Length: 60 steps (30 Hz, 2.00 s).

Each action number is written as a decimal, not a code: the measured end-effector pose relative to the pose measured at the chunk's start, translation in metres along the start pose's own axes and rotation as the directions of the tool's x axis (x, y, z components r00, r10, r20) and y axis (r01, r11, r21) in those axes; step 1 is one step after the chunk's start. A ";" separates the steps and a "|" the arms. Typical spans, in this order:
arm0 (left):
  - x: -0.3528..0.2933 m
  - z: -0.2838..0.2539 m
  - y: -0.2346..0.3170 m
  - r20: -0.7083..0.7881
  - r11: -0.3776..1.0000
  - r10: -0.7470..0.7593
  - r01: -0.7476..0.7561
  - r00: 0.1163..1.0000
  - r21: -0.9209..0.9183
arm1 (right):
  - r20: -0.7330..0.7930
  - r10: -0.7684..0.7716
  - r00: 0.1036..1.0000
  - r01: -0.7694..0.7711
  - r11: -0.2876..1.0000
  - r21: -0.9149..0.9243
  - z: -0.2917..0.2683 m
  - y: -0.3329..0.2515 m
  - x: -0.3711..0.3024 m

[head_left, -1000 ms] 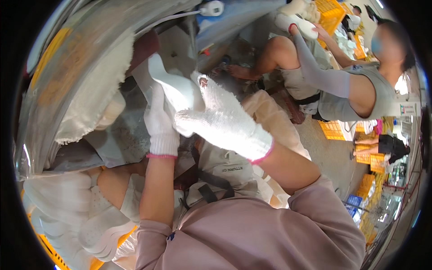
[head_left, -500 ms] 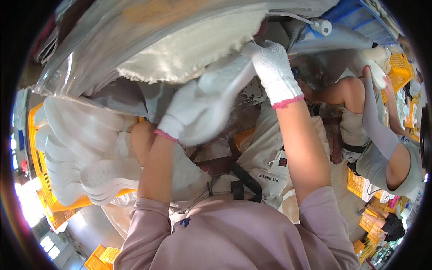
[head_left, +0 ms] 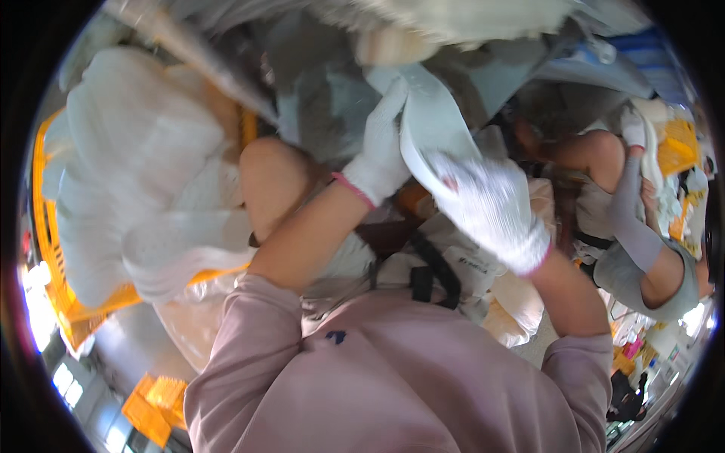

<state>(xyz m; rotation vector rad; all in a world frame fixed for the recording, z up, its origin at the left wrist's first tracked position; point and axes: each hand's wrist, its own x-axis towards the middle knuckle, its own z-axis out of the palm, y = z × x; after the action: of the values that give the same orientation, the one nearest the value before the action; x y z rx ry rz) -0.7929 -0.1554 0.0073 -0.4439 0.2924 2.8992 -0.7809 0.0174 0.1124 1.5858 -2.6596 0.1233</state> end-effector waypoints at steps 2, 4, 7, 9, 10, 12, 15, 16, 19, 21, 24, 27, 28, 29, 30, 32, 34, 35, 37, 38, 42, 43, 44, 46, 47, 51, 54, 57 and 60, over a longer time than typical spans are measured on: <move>-0.002 -0.011 0.004 -0.018 0.996 0.040 -0.041 0.999 -0.074 | -0.305 0.129 0.944 -0.051 0.967 0.251 0.012 -0.026 0.008; 0.021 -0.021 0.013 0.116 0.961 0.136 -0.103 0.984 -0.255 | -0.326 0.223 0.919 -0.150 0.960 0.235 0.019 -0.029 0.029; 0.058 -0.036 0.028 0.143 0.720 0.492 -0.494 0.859 0.488 | -0.334 0.253 0.908 -0.230 0.967 0.108 0.017 -0.017 0.069; 0.061 -0.040 0.032 -0.158 0.817 0.344 -0.212 0.926 0.535 | -0.333 0.306 0.892 -0.237 0.943 0.234 0.017 -0.012 0.068; 0.056 -0.035 0.034 -0.302 0.982 0.132 -0.082 0.944 0.173 | -0.328 0.340 0.881 -0.255 0.927 0.275 0.018 -0.015 0.064; 0.042 -0.025 0.029 -0.205 0.956 0.202 -0.147 0.958 0.254 | -0.313 0.453 0.835 -0.341 0.872 0.352 0.016 -0.016 0.067; 0.034 -0.015 0.020 0.264 0.242 0.614 -0.496 0.744 0.834 | -0.393 0.394 0.831 -0.327 0.917 0.226 0.026 -0.007 0.085; 0.029 -0.009 0.016 0.306 0.102 0.686 -0.504 0.660 0.858 | -0.326 0.391 0.861 -0.339 0.918 0.205 0.025 -0.008 0.094; 0.025 -0.001 0.015 0.021 0.523 0.698 -0.529 0.716 0.669 | -0.280 0.362 0.889 -0.227 0.880 0.417 0.026 -0.003 0.104; 0.029 -0.006 0.019 -0.142 0.958 0.277 -0.262 0.950 0.113 | -0.097 0.432 0.897 -0.310 0.770 0.558 0.013 -0.006 0.094; 0.040 -0.022 0.030 -0.112 0.997 0.066 -0.061 0.992 0.042 | 0.171 0.199 0.965 -0.262 0.762 0.592 -0.012 -0.008 0.065; 0.057 -0.028 0.045 0.020 0.981 0.194 -0.194 0.981 0.017 | 0.180 0.430 0.885 -0.382 0.449 0.807 0.007 -0.008 0.086; 0.058 -0.027 0.046 0.043 0.972 0.236 -0.237 0.971 0.013 | 0.440 0.386 0.811 -0.530 0.166 0.831 0.005 -0.001 0.097; 0.058 -0.026 0.045 0.055 0.965 0.261 -0.262 0.964 0.014 | 0.578 0.235 0.782 -0.538 -0.216 0.815 0.010 0.011 0.108; 0.055 -0.024 0.042 0.058 0.964 0.263 -0.264 0.963 0.020 | 0.475 0.279 0.834 -0.500 0.018 0.866 -0.002 -0.002 0.098; 0.044 -0.023 0.030 0.065 0.986 0.164 -0.165 0.984 0.015 | 0.321 0.405 0.856 -0.467 0.339 0.817 -0.013 -0.027 0.079; 0.032 -0.027 0.015 0.028 0.998 -0.031 0.032 0.999 -0.045 | 0.145 0.479 0.866 -0.435 0.578 0.690 -0.010 -0.058 0.038; 0.029 -0.030 0.010 0.011 0.993 -0.096 0.097 0.995 -0.061 | 0.106 0.536 0.838 -0.481 0.632 0.608 -0.005 -0.065 0.024; 0.031 -0.038 0.007 0.009 0.985 -0.147 0.147 0.989 -0.086 | -0.009 0.481 0.876 -0.425 0.782 0.457 0.001 -0.070 0.016; 0.035 -0.043 0.008 0.042 0.987 -0.124 0.128 0.991 -0.093 | -0.075 0.482 0.873 -0.410 0.809 0.422 0.002 -0.067 0.024; 0.076 -0.058 0.026 0.230 0.965 0.040 0.022 0.972 -0.261 | -0.204 0.386 0.900 -0.312 0.896 0.316 -0.001 -0.037 0.071; 0.082 -0.063 0.028 0.450 0.819 0.016 0.247 0.893 -0.519 | -0.143 0.406 0.903 -0.339 0.875 0.346 -0.003 -0.032 0.073; 0.087 -0.065 0.027 0.190 0.948 0.016 0.045 0.982 -0.316 | -0.054 0.489 0.871 -0.443 0.827 0.345 -0.005 -0.026 0.077; 0.090 -0.071 0.023 0.018 0.989 -0.032 0.034 0.999 -0.141 | -0.047 0.541 0.840 -0.491 0.794 0.358 -0.008 -0.027 0.075; 0.088 -0.073 0.022 0.051 0.997 0.055 -0.052 0.997 -0.055 | -0.120 0.487 0.865 -0.420 0.835 0.356 -0.005 -0.024 0.078; 0.069 -0.064 0.030 0.069 0.792 0.389 -0.372 0.918 0.484 | -0.166 0.517 0.840 -0.425 0.816 0.392 0.000 -0.030 0.082; 0.060 -0.046 0.051 0.154 0.972 0.192 -0.209 0.969 0.104 | -0.158 0.504 0.849 -0.419 0.825 0.378 0.018 -0.025 0.099; 0.044 -0.028 0.067 -0.215 0.887 0.289 -0.176 0.933 0.427 | -0.267 0.543 0.796 -0.364 0.782 0.506 0.033 -0.022 0.097; 0.030 -0.024 0.060 -0.262 0.869 0.137 0.011 0.955 0.495 | -0.350 0.571 0.743 -0.316 0.759 0.569 0.042 -0.026 0.080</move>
<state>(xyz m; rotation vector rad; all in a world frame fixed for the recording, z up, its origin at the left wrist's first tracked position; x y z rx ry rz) -0.8277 -0.2137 -0.0144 -0.7698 1.0798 2.6617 -0.7959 -0.0685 0.0777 0.7200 -2.5998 1.1309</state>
